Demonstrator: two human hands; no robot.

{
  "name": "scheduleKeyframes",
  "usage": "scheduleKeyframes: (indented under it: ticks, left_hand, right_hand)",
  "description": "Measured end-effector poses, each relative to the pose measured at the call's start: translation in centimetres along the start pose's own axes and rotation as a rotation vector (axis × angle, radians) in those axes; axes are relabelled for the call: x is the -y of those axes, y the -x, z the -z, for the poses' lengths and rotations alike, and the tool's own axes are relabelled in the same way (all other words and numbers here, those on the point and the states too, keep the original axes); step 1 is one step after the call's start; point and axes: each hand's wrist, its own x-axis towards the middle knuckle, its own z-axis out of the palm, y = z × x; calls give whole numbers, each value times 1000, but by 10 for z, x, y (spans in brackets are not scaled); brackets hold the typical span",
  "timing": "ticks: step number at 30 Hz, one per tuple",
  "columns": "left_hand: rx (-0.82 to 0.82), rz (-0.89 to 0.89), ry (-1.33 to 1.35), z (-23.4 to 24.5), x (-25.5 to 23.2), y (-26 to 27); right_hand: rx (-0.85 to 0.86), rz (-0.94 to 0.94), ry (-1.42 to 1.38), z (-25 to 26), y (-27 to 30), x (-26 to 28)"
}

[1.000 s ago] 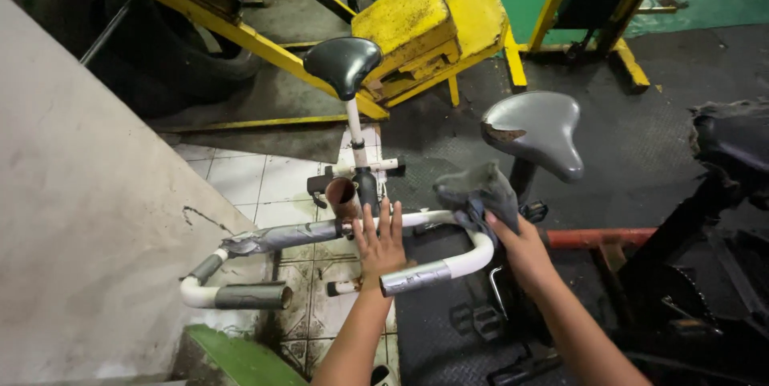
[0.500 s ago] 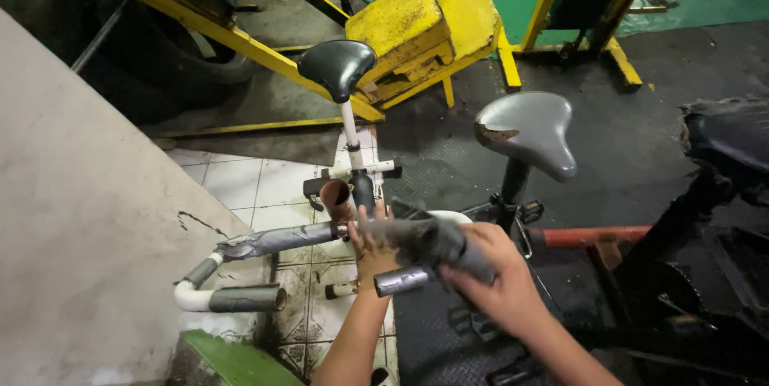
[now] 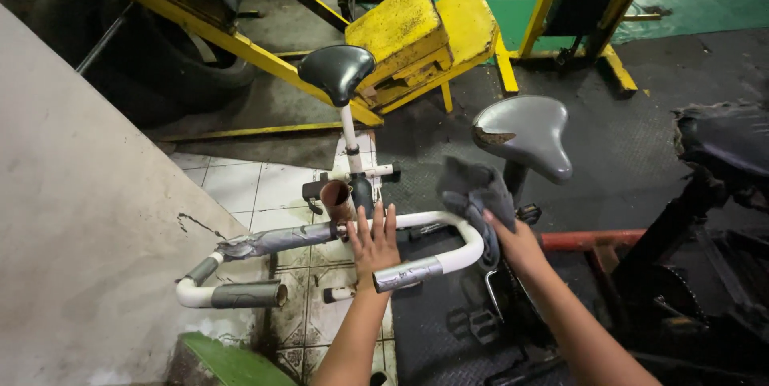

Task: Wipe down various pieces of gym equipment with a cloth.

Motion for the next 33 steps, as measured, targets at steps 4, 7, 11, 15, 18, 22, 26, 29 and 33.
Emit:
scheduleKeyframes:
  ticks: [4,7,11,15,18,22,26,29,33]
  left_hand:
    - [140,4,56,16,-1,-5]
    - [194,5,36,24,-1,-5]
    - [216,17,143,25,3,-3]
    - [176,13,157,23,1,-4]
    - [233,22,157,34,1,-5]
    - [191,6,150,28,2,-2]
    - [83,-27,193,20,1,1]
    - [70,-27,218,30,0,-1]
    - [262,6,196,46,2,-6]
  right_hand:
    - [-35,-103,122,5,11,-41]
    - [-17,-76,262,5,17,-70]
    - [-88,-167,36,3,22,-51]
    - [-149,-81,-281,0,47,22]
    - [-91,-1,-175,-11,87,60]
    - [30,103,101,-33,141,103]
    - [130,783,563,-51,140,116]
    - [165,799,554,-53,114,107]
    - [231,245,216,-36,62,69]
